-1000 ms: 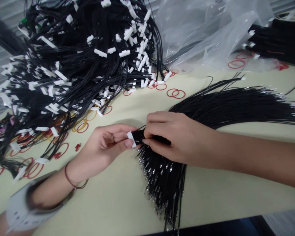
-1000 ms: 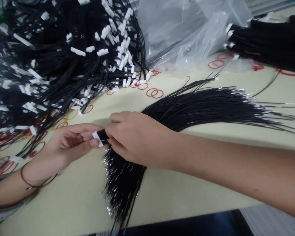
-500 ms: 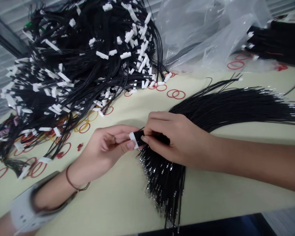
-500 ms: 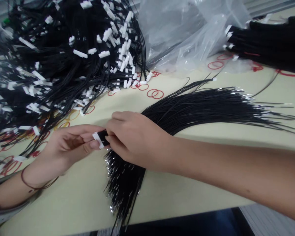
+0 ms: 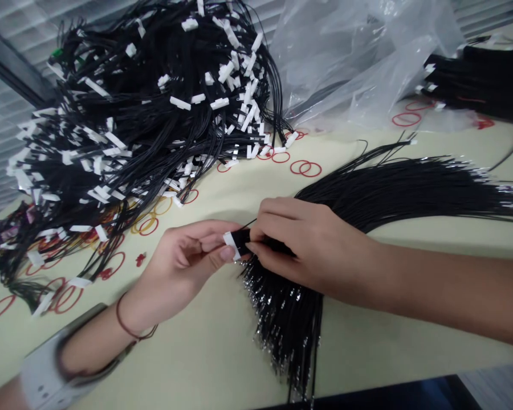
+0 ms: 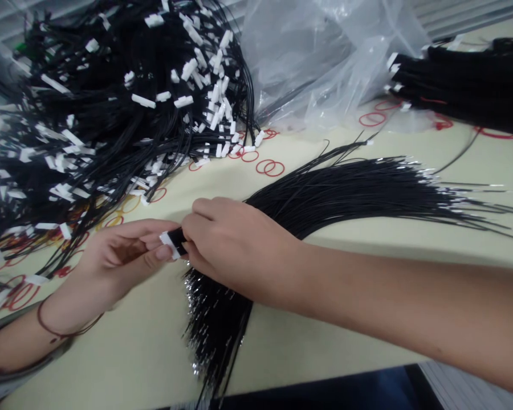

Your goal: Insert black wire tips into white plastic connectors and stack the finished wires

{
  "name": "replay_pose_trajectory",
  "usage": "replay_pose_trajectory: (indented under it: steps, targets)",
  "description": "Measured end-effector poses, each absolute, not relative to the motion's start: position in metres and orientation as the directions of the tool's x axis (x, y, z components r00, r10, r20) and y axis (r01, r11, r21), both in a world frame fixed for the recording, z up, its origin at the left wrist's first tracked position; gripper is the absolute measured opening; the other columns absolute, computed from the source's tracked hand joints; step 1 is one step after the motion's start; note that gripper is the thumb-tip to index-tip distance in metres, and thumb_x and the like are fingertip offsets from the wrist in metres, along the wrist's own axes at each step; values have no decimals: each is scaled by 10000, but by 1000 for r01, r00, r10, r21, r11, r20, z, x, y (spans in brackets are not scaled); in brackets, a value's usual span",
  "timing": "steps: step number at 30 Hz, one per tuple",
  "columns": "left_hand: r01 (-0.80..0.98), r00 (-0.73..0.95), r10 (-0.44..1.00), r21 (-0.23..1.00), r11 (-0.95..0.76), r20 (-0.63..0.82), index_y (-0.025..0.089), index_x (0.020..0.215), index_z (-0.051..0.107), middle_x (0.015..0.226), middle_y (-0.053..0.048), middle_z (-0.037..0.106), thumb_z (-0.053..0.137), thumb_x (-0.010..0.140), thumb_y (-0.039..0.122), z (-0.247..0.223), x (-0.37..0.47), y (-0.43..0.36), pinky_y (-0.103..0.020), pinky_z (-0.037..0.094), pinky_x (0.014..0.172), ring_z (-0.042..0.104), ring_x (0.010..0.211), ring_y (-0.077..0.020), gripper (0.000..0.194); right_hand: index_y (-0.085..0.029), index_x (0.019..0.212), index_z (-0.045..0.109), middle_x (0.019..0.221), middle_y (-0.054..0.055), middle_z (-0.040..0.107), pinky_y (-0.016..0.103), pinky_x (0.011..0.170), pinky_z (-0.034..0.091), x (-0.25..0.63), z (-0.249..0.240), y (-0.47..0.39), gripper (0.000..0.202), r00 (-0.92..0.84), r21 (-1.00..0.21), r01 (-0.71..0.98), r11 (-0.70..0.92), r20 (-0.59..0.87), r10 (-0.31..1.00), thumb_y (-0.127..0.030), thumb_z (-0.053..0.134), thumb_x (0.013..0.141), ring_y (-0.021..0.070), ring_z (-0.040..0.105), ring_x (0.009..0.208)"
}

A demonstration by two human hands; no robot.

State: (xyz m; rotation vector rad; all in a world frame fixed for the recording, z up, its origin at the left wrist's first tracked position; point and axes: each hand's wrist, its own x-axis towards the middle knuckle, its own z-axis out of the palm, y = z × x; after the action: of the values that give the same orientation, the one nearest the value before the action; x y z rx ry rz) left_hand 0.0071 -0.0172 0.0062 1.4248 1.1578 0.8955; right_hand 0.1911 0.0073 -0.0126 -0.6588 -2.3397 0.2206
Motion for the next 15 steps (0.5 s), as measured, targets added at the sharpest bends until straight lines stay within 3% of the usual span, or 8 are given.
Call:
replay_pose_trajectory:
  steps: [5, 10, 15]
  targets:
    - [192, 239, 970, 981, -8, -39, 233, 840, 697, 549, 79, 638, 620, 715, 27, 9, 12, -17, -38, 448, 499, 583, 519, -22, 253, -88, 766, 576, 717, 51, 511, 263, 601, 381, 190, -12, 5, 107, -673, -181, 464, 867, 564, 478, -101, 472, 781, 133, 456, 650]
    - [139, 248, 966, 990, 34, -68, 209, 840, 689, 494, 82, 602, 616, 713, 19, 8, 13, -17, -75, 469, 528, 557, 476, -28, 240, -89, 725, 553, 712, 40, 500, 235, 595, 370, 190, -12, 6, 151, -657, -329, 400, 855, 548, 518, -143, 442, 811, 110, 442, 647]
    - [77, 302, 946, 993, 93, -113, 171, 874, 667, 664, 30, 707, 605, 742, 36, 3, 8, -13, -83, 466, 541, 612, 588, -48, 199, -112, 677, 504, 679, 0, 471, 192, 565, 335, 192, -9, 8, 107, -642, -455, 373, 808, 502, 579, -122, 473, 778, 67, 405, 606]
